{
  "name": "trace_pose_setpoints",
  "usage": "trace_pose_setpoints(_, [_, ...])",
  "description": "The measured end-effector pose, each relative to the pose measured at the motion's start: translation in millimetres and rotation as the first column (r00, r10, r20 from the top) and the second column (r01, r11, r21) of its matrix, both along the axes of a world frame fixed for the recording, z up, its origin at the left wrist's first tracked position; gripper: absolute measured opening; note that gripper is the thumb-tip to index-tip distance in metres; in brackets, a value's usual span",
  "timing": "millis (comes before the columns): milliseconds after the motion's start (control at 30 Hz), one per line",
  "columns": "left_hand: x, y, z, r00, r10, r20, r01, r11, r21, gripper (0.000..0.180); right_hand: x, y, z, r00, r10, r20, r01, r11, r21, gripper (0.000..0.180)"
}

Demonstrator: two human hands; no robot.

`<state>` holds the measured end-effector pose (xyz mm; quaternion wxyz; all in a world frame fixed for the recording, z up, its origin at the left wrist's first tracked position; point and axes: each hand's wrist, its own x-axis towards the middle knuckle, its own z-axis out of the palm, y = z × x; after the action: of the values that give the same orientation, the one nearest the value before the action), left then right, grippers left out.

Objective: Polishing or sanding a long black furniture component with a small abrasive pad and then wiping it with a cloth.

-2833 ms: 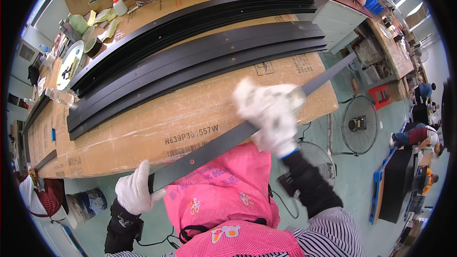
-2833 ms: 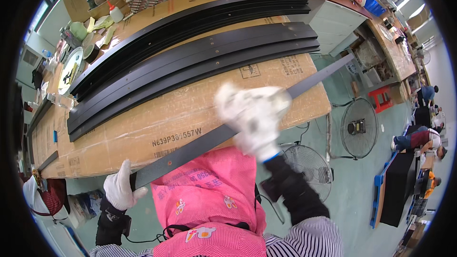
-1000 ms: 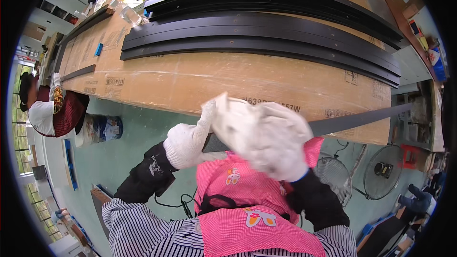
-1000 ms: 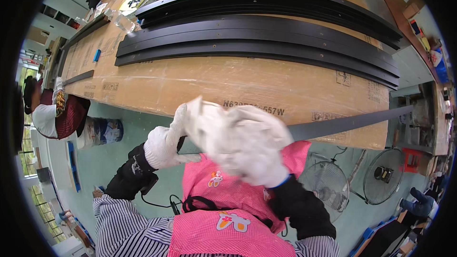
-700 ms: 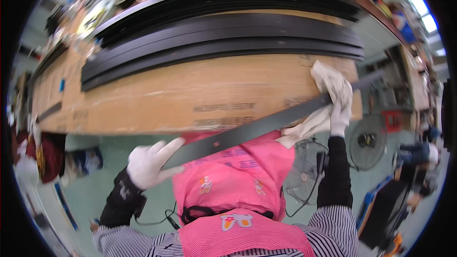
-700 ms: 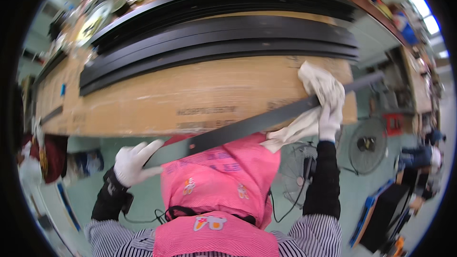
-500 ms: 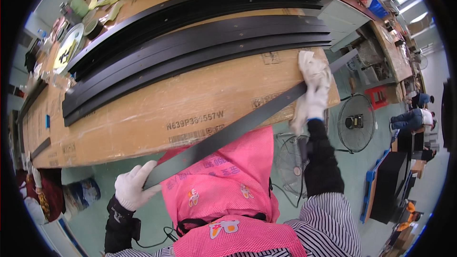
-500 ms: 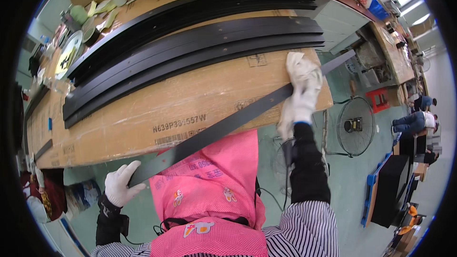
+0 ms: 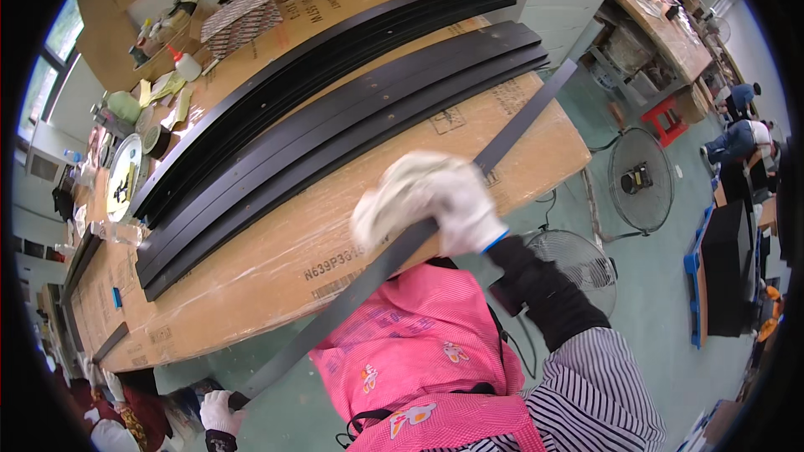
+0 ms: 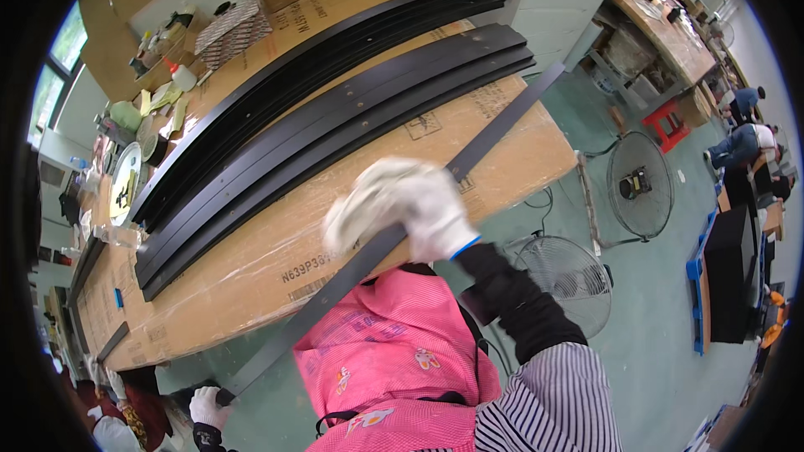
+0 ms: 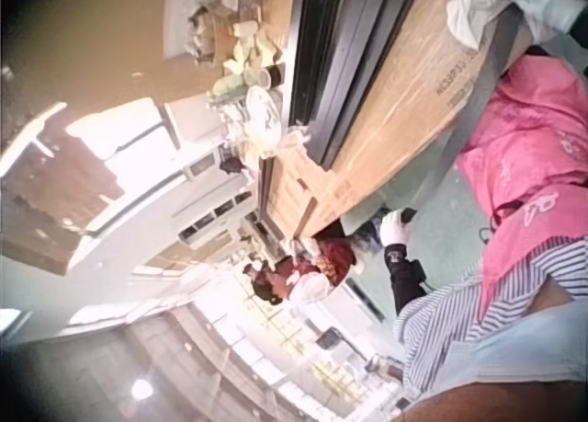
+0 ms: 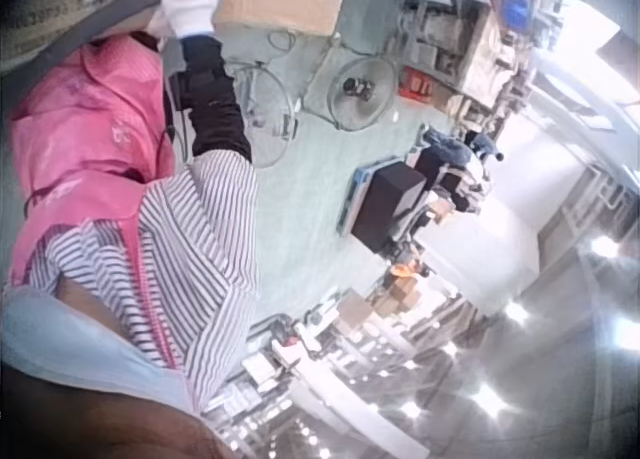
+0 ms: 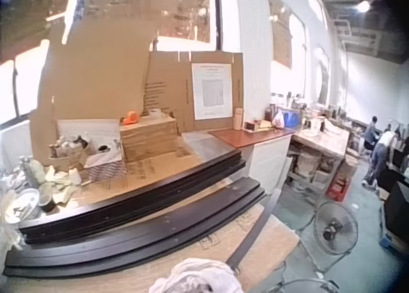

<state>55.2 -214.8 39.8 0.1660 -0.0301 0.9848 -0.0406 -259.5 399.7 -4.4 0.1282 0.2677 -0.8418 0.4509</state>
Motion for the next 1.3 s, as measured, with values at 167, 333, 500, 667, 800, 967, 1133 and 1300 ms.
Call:
trace_pose_setpoints(167, [-32, 65, -37, 0.984, 0.174, -0.029, -0.171, 0.982, 0.079, 0.032, -17, 20, -51, 0.741, -0.663, -0.101, 0.656, 0.685, 0.317, 0.036])
trace_pose_setpoints(333, [-114, 236, -68, 0.950, 0.086, -0.300, 0.034, 0.926, 0.375, 0.040, 61, -83, -29, 0.922, -0.385, -0.024, 0.386, 0.922, 0.042, 0.018])
trace_pose_setpoints(500, [-122, 265, -54, 0.870, -0.083, -0.486, 0.308, 0.861, 0.404, 0.063, 87, -159, 38, 0.579, 0.220, 0.785, 0.365, 0.791, -0.491, 0.025])
trace_pose_setpoints(667, [-93, 249, -54, 0.938, -0.081, -0.336, 0.192, 0.931, 0.311, 0.078, -23, -162, 91, 0.946, 0.039, 0.321, 0.161, 0.805, -0.570, 0.041])
trace_pose_setpoints(800, [-79, 244, -52, 0.957, -0.081, -0.279, 0.166, 0.940, 0.298, 0.072, -80, -136, 102, 0.966, -0.257, -0.003, 0.242, 0.904, 0.354, 0.029])
trace_pose_setpoints(967, [-68, 242, -49, 0.961, -0.067, -0.269, 0.162, 0.924, 0.346, 0.069, -96, -75, 73, 0.940, -0.341, -0.010, 0.298, 0.806, 0.512, 0.031])
trace_pose_setpoints(1133, [-71, 246, -41, 0.976, -0.026, -0.218, 0.115, 0.905, 0.410, 0.065, -100, -9, 63, 0.864, -0.361, 0.352, 0.122, 0.827, 0.549, 0.047])
trace_pose_setpoints(1300, [-79, 256, -30, 0.993, 0.042, -0.114, 0.021, 0.864, 0.503, 0.063, -37, 1, 59, 0.852, 0.060, 0.521, -0.272, 0.900, 0.341, 0.066])
